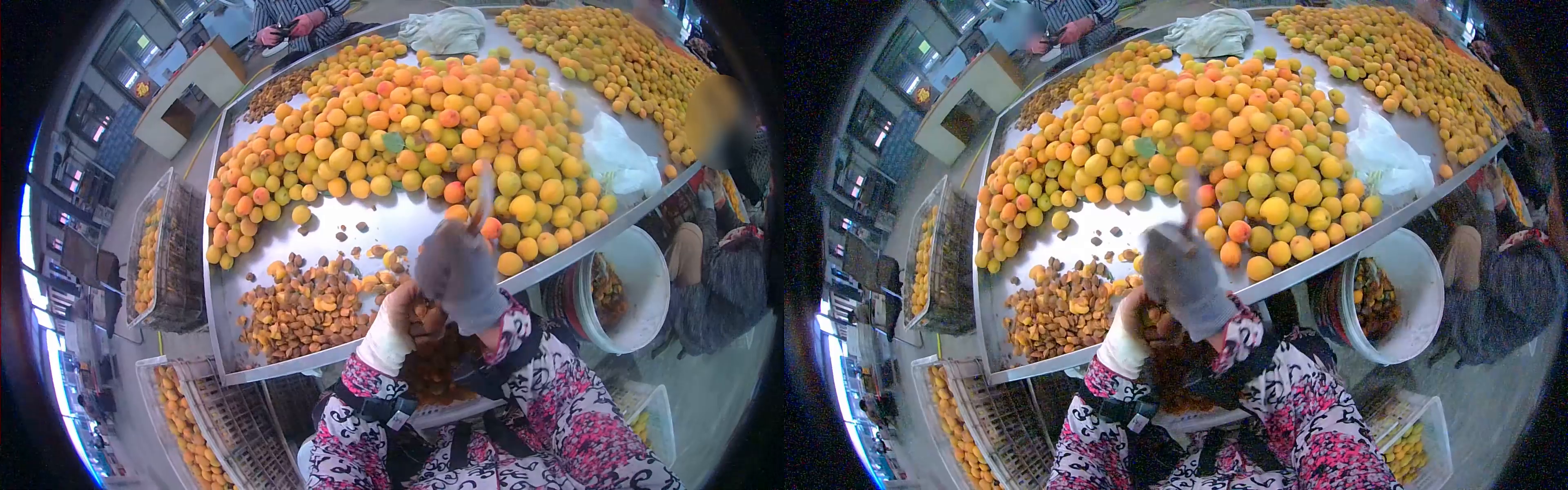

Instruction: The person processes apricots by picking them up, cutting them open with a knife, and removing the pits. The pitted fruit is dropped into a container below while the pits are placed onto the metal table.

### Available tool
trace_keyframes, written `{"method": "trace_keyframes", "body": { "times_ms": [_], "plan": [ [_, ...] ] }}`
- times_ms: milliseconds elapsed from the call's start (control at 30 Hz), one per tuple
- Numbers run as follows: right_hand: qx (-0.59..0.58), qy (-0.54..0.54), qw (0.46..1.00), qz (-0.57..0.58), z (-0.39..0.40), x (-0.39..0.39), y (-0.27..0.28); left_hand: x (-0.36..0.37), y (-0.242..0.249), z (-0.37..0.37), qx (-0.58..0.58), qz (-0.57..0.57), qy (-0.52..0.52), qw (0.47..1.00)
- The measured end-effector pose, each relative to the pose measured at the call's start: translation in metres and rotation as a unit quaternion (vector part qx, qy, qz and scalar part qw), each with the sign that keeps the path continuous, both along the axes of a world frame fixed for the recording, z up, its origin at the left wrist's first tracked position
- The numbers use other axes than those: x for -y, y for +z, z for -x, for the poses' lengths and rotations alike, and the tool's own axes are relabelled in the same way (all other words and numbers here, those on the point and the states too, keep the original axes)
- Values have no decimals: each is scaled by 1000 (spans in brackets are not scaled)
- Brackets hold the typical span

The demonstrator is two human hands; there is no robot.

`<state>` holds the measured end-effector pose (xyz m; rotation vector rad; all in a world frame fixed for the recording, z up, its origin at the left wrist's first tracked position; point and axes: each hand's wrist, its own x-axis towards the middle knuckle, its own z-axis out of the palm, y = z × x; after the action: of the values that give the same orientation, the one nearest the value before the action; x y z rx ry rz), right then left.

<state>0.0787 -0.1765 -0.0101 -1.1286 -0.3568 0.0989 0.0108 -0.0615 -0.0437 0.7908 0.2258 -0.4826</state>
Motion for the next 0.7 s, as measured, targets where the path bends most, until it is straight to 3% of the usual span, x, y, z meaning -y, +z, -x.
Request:
{"method": "trace_keyframes", "body": {
  "times_ms": [33, 67, 100, 167, 200, 267, 333, 400, 467, 500, 533, 600, 633, 700],
  "plan": [
    [-16, 7, 999, 42, 13, -1, 13, 1, -9, 2, 0, 0, 1, 1000],
    [97, -32, 984, 145, 22, -3, 20, 1, -27, 2, 22, -41, 65, 997],
    [205, 4, 957, 208, 24, -5, 22, -1, -44, -1, 48, -82, 128, 987],
    [350, 47, 886, 301, 26, -11, 22, -15, -84, -7, 105, -33, 81, 991],
    [389, 59, 856, 335, 25, -18, 15, -14, -71, -14, 151, 17, 37, 988],
    [440, 29, 837, 324, 22, -25, 4, -10, -48, -11, 185, -54, 64, 979],
    [364, -1, 900, 240, 22, -17, 8, -11, -38, -14, 190, -124, 132, 965],
    [356, -38, 905, 230, 20, -9, 15, -14, -33, -14, 192, -188, 203, 942],
    [127, -76, 968, 203, 20, -3, 16, -14, -27, -15, 190, -246, 273, 910],
    [22, -35, 969, 242, 14, -7, -1, -23, -17, -21, 299, -537, 201, 762],
    [19, -44, 969, 244, 12, -13, -16, -5, 21, -21, 77, -326, 302, 892],
    [-207, 53, 966, 146, 12, -20, -26, -3, 22, -20, 287, -463, 324, 773],
    [-269, 172, 934, 157, 12, -7, -2, 3, 29, -15, 265, -500, 300, 768],
    [-283, 187, 934, 115, 14, -26, -49, 10, 26, -12, 251, -469, 313, 787]
  ]
}}
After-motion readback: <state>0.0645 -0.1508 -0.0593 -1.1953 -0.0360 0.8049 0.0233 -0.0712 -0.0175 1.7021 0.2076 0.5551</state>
